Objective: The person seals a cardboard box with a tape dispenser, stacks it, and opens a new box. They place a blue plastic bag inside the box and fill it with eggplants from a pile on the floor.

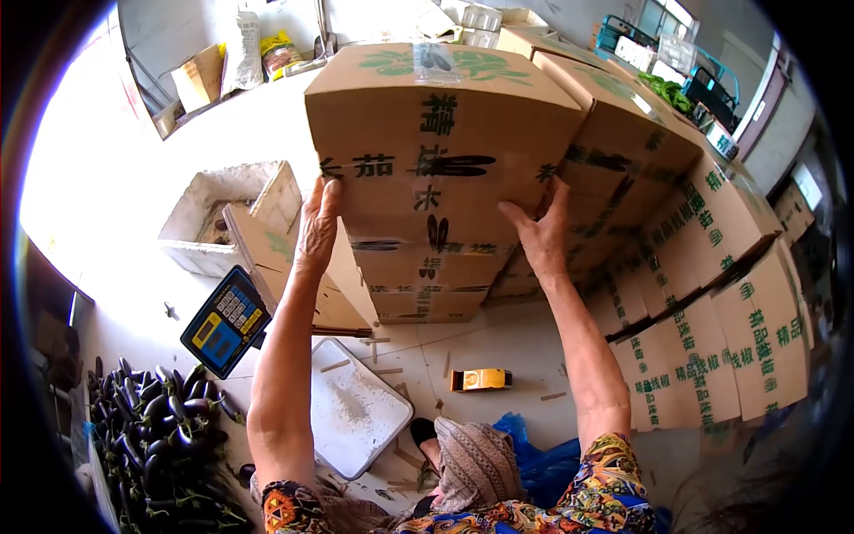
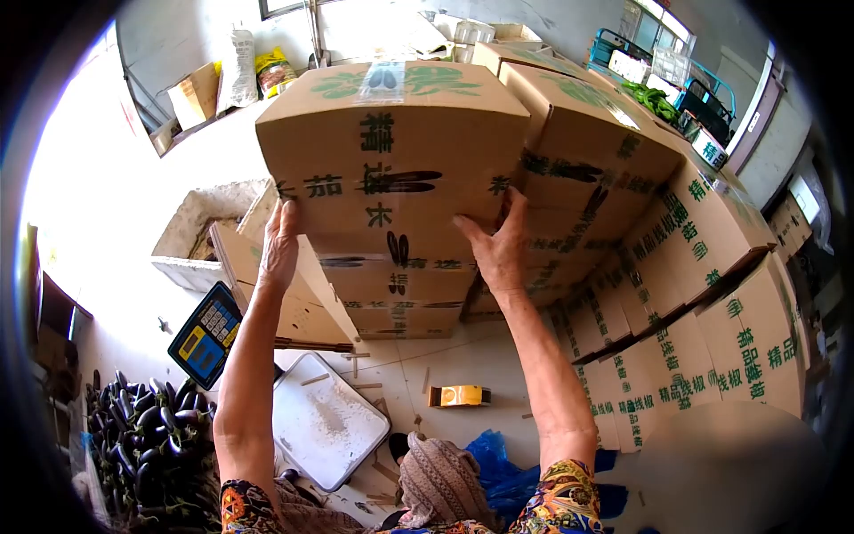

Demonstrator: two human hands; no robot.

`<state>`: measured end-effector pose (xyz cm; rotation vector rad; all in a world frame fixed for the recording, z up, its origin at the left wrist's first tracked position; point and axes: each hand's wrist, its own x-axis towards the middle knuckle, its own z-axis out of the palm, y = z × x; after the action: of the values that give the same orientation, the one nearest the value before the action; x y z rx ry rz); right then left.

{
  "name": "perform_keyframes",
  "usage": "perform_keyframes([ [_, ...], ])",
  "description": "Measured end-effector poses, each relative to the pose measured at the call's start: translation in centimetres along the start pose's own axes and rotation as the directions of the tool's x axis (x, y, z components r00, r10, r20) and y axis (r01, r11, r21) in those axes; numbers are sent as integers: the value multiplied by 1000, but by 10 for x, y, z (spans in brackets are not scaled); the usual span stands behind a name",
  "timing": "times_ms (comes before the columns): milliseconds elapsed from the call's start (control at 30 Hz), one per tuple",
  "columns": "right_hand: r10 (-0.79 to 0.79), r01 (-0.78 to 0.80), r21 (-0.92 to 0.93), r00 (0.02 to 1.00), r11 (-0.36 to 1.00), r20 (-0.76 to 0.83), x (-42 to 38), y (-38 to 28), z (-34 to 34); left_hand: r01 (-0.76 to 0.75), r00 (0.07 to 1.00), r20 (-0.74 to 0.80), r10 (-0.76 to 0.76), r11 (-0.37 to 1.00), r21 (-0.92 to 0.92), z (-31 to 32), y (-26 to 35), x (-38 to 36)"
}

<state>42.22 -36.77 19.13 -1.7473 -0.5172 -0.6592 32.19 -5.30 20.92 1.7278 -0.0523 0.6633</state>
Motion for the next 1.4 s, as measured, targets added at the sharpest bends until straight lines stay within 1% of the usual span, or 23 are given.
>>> perform_keyframes([
  [67, 41, -48, 69, 994, 996, 105, 0, -1, -1, -82, 996, -8, 83, 994, 70, 8, -7, -2],
  [100, 60, -77, 101, 986, 992, 156, -1, -3, -2, -46, 999, 15, 47, 998, -42, 8, -9, -2],
  [200, 90, -84, -39, 980, 996, 176, -2, -11, -11, -67, 993, 87, 74, 994, -82, -2, -12, -3],
  [300, 95, -83, -80, 983, 993, 156, 0, -19, -10, -61, 995, 68, 70, 991, -123, -2, -6, 1],
  [400, 47, -22, -226, 993, 974, 107, 1, -8, -7, -79, 995, 43, 85, 990, -118, 1, -13, 5],
  [533, -2, 24, -193, 994, 981, 113, -1, -7, -5, -107, 993, 34, 109, 992, -60, -2, -10, 1],
  [633, 137, -109, -274, 987, 956, 84, -5, -17, -2, -26, 999, 19, 30, 987, -158, 2, -9, 1],
  [733, 167, -148, -165, 980, 975, 107, -12, -18, -4, -10, 1000, -15, 9, 995, -94, 7, -14, -5],
  [833, 210, -209, -26, 978, 977, 7, -50, 29, 9, 4, 999, 44, 0, 996, -91, 7, -26, -23],
  [867, 399, -410, 103, 910, 906, 112, -69, 34, 2, 43, 999, 22, -42, 995, -92, 15, -29, -39],
  [900, 501, -515, 139, 857, 846, 120, -98, 57, 3, 89, 994, -56, -96, 990, -111, 19, -55, -55],
  [933, 764, -775, 73, 632, 628, 129, -132, 79, 6, 271, 946, -132, -296, 945, -181, 26, -66, -77],
  [967, 862, -914, 67, 401, 401, 311, -148, 71, 3, 378, 888, -182, -421, 896, -232, 34, -81, -94],
  [1000, 887, -951, 71, 306, 301, 345, -177, 100, 8, 493, 826, -153, -543, 827, -269, 41, -98, -112],
  [1033, 892, -974, 153, 214, 166, 398, -195, 109, 14, 570, 768, -113, -630, 753, -327, 45, -132, -129],
  [1067, 888, -957, 281, 193, 76, 418, -212, 127, 24, 642, 748, 38, -663, 706, -299, 40, -169, -146],
  [1100, 862, -951, 309, 173, 20, 477, -224, 149, 33, 709, 629, 44, -776, 551, -440, 54, -162, -148],
  [1167, 853, -923, 377, 135, -77, 505, -241, 175, 59, 728, 575, 127, -809, 433, -531, 63, -210, -160],
  [1233, 810, -901, 428, 197, -73, 552, -256, 208, 88, 698, 484, 145, -863, 281, -659, 71, -260, -169],
  [1267, 832, -865, 500, 237, -54, 501, -256, 210, 102, 703, 548, 238, -802, 287, -651, 71, -283, -174],
  [1300, 854, -822, 568, 268, -39, 446, -258, 211, 116, 682, 518, 116, -848, 327, -655, 91, -256, -168],
  [1367, 841, -774, 629, 296, -66, 453, -264, 212, 136, 624, 595, 152, -789, 334, -707, 92, -274, -171],
  [1400, 865, -733, 680, 317, -37, 389, -246, 185, 130, 599, 611, 154, -776, 326, -732, 94, -278, -169],
])
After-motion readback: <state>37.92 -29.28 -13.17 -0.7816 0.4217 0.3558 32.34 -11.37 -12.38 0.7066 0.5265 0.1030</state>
